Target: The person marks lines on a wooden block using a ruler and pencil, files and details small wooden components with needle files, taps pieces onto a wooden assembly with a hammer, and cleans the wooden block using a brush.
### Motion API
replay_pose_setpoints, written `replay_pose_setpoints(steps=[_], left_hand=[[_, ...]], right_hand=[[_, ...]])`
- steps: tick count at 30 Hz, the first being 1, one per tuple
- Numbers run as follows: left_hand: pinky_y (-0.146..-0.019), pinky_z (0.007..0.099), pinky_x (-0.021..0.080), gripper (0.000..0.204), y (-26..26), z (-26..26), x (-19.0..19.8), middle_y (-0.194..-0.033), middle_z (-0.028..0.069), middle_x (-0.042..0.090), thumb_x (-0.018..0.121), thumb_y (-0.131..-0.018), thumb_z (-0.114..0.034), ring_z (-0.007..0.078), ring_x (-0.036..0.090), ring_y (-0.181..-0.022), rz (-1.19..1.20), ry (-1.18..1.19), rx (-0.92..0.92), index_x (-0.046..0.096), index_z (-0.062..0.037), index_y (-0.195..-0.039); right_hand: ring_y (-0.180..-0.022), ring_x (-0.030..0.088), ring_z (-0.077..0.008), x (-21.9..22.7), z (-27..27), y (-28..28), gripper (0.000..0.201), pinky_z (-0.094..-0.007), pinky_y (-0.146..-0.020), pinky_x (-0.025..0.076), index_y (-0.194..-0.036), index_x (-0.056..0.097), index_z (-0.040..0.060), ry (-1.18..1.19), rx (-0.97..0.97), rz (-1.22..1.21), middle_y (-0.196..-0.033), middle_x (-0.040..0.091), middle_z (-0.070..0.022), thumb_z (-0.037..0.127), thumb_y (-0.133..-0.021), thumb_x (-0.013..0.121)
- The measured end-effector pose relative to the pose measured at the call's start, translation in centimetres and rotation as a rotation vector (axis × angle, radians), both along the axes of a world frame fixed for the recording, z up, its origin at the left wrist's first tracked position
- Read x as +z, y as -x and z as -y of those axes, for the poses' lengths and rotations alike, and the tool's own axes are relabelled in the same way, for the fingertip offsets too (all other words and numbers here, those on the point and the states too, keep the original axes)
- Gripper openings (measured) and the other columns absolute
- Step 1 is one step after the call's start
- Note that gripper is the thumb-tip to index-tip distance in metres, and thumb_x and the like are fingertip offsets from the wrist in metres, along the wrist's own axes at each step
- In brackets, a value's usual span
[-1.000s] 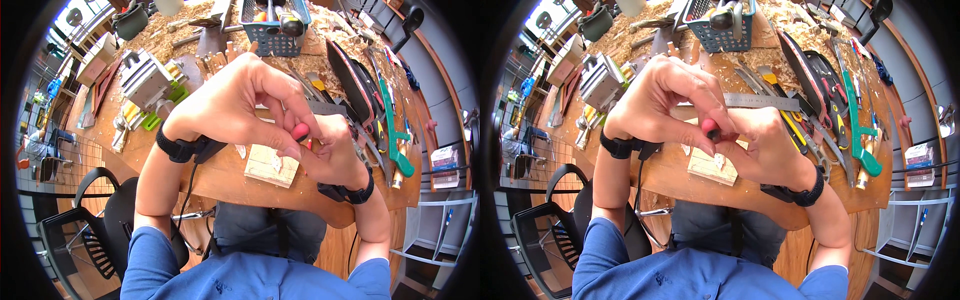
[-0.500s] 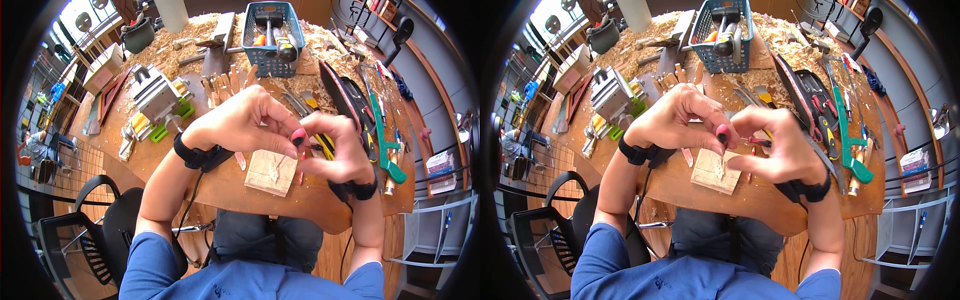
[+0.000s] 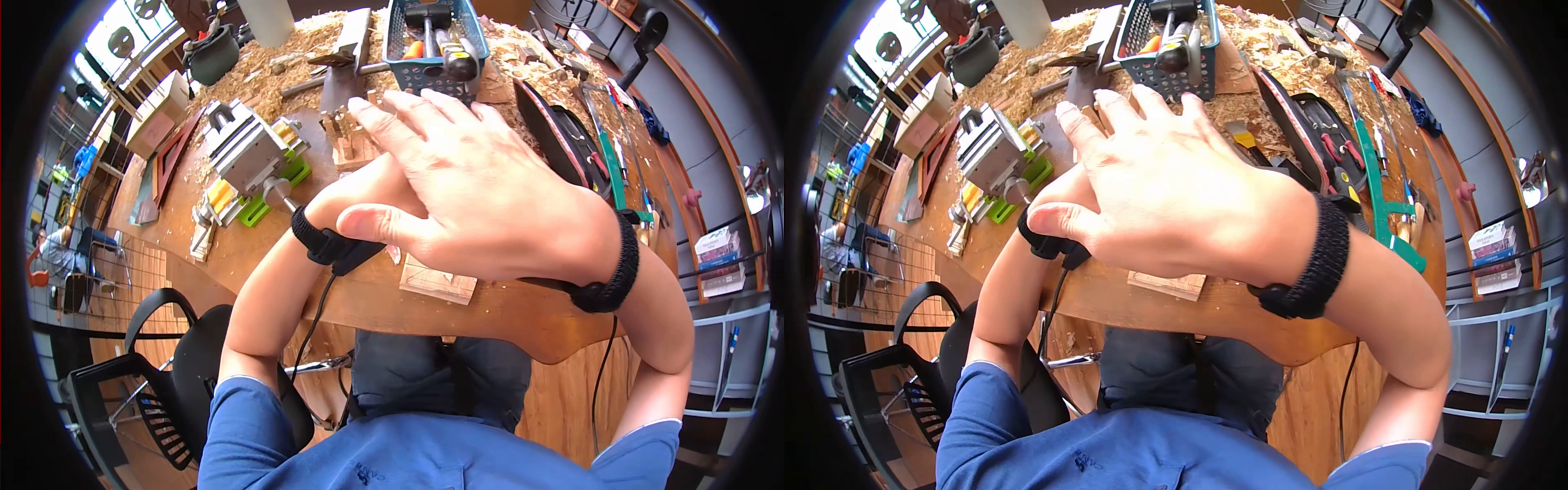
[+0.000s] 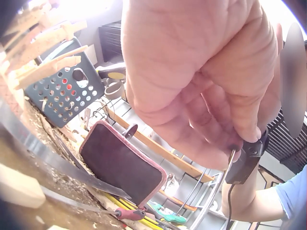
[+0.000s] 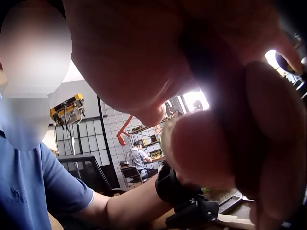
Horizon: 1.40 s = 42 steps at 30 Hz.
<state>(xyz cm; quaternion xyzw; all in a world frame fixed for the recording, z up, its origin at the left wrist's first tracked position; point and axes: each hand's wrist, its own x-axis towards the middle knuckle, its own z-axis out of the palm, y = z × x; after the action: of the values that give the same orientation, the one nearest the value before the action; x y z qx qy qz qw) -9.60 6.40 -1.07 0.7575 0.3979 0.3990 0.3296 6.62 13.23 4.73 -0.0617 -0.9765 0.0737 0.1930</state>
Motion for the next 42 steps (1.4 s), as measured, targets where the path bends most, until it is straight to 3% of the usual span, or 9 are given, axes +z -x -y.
replay_pose_setpoints(steps=[8, 14, 18, 22, 32, 34, 39, 40, 42], left_hand=[[-0.095, 0.0335, 0.049, 0.056, 1.8, -0.6, -2.7, -0.126, 0.0122, 0.061, 0.07, -0.099, -0.035, 0.0186, 0.057, -0.115, 0.018, -0.043, 0.001, 0.051, -0.0025, -0.141], [-0.108, 0.0349, 0.047, 0.066, 3.0, -0.6, -4.2, -0.144, 0.0148, 0.056, 0.064, -0.104, -0.04, 0.022, 0.054, -0.134, 0.02, -0.089, -0.012, 0.041, -0.0013, -0.152], [-0.102, 0.0365, 0.05, 0.064, 3.3, -0.1, -3.9, -0.132, 0.0141, 0.062, 0.076, -0.092, -0.028, 0.0227, 0.06, -0.123, 0.07, -0.019, 0.076, 0.048, -0.0012, -0.143], [-0.091, 0.0386, 0.055, 0.05, 3.4, -0.2, -4.0, -0.117, 0.0147, 0.068, 0.079, -0.082, -0.017, 0.0243, 0.066, -0.11, 0.055, -0.138, 0.128, 0.061, -0.0011, -0.126], [-0.083, 0.0368, 0.059, 0.04, 1.8, -1.2, -3.4, -0.102, 0.0131, 0.074, 0.085, -0.079, -0.013, 0.0215, 0.071, -0.097, 0.005, -0.173, 0.122, 0.071, -0.0002, -0.114], [-0.083, 0.0356, 0.059, 0.04, 1.3, -1.6, -2.7, -0.101, 0.0125, 0.075, 0.087, -0.08, -0.014, 0.0202, 0.071, -0.096, -0.018, -0.164, 0.096, 0.071, 0.0001, -0.114], [-0.082, 0.0303, 0.06, 0.035, -0.2, -1.0, -0.7, -0.098, 0.0079, 0.077, 0.087, -0.086, -0.017, 0.0123, 0.071, -0.091, 0.153, 0.053, -0.047, 0.074, 0.0017, -0.112], [-0.08, 0.0271, 0.06, 0.031, -0.5, -0.5, 0.9, -0.097, 0.0046, 0.079, 0.086, -0.089, -0.018, 0.007, 0.07, -0.088, 0.339, 0.234, -0.166, 0.075, 0.0028, -0.11], [-0.078, 0.0266, 0.059, 0.031, -0.1, -1.4, 0.7, -0.094, 0.0048, 0.079, 0.086, -0.089, -0.019, 0.0061, 0.069, -0.087, 0.104, -0.039, -0.097, 0.076, 0.0028, -0.109]], right_hand=[[-0.134, 0.054, -0.0474, 0.5, -0.2, 0.3, 0.086, -0.0496, -0.112, 0.044, -0.155, 0.04, -0.0029, 0.169, 0.01, 0.108, -0.15, 0.049, -0.0328, 0.06, -0.099, 0.059], [-0.112, 0.066, -0.0455, 0.0, -0.7, 0.1, 0.06, -0.0515, -0.096, 0.055, -0.137, 0.057, -0.0068, 0.114, 0.018, 0.084, -0.123, 0.064, -0.0295, 0.042, -0.102, 0.059], [-0.102, 0.067, -0.0451, 0.3, -1.1, 0.6, 0.055, -0.0512, -0.091, 0.053, -0.13, 0.062, -0.0014, 0.035, 0.14, 0.114, -0.112, 0.067, -0.0261, 0.046, -0.103, 0.059], [-0.093, 0.073, -0.0347, -0.7, -1.4, 2.0, 0.026, -0.0427, -0.077, 0.061, -0.113, 0.078, 0.0051, -0.083, 0.288, 0.016, -0.101, 0.072, -0.0194, 0.022, -0.095, 0.068], [-0.097, 0.069, -0.0446, 0.0, -0.2, 1.0, 0.062, -0.0486, -0.087, 0.056, -0.136, 0.058, -0.003, -0.039, 0.153, -0.067, -0.107, 0.066, -0.0268, 0.049, -0.103, 0.059], [-0.113, 0.062, -0.0391, 1.0, 0.5, 0.4, 0.037, -0.049, -0.091, 0.055, -0.124, 0.076, 0.0208, -0.071, 0.028, 0.144, -0.125, 0.06, -0.0188, 0.043, -0.107, 0.051], [-0.108, 0.07, -0.0292, 2.8, -0.5, -1.5, 0.065, -0.0364, -0.092, 0.054, -0.133, 0.063, -0.0058, 0.453, 0.014, -0.135, -0.117, 0.071, -0.0213, 0.052, -0.105, 0.054], [-0.105, 0.07, -0.0245, 2.0, -0.9, -1.9, 0.052, -0.0358, -0.089, 0.054, -0.129, 0.066, -0.0024, 0.352, 0.029, -0.339, -0.113, 0.072, -0.0169, 0.043, -0.104, 0.062], [-0.105, 0.07, -0.027, 1.5, -1.9, -3.3, 0.034, -0.038, -0.089, 0.054, -0.122, 0.071, 0.0011, 0.106, 0.158, -0.403, -0.113, 0.072, -0.0163, 0.026, -0.098, 0.071]])
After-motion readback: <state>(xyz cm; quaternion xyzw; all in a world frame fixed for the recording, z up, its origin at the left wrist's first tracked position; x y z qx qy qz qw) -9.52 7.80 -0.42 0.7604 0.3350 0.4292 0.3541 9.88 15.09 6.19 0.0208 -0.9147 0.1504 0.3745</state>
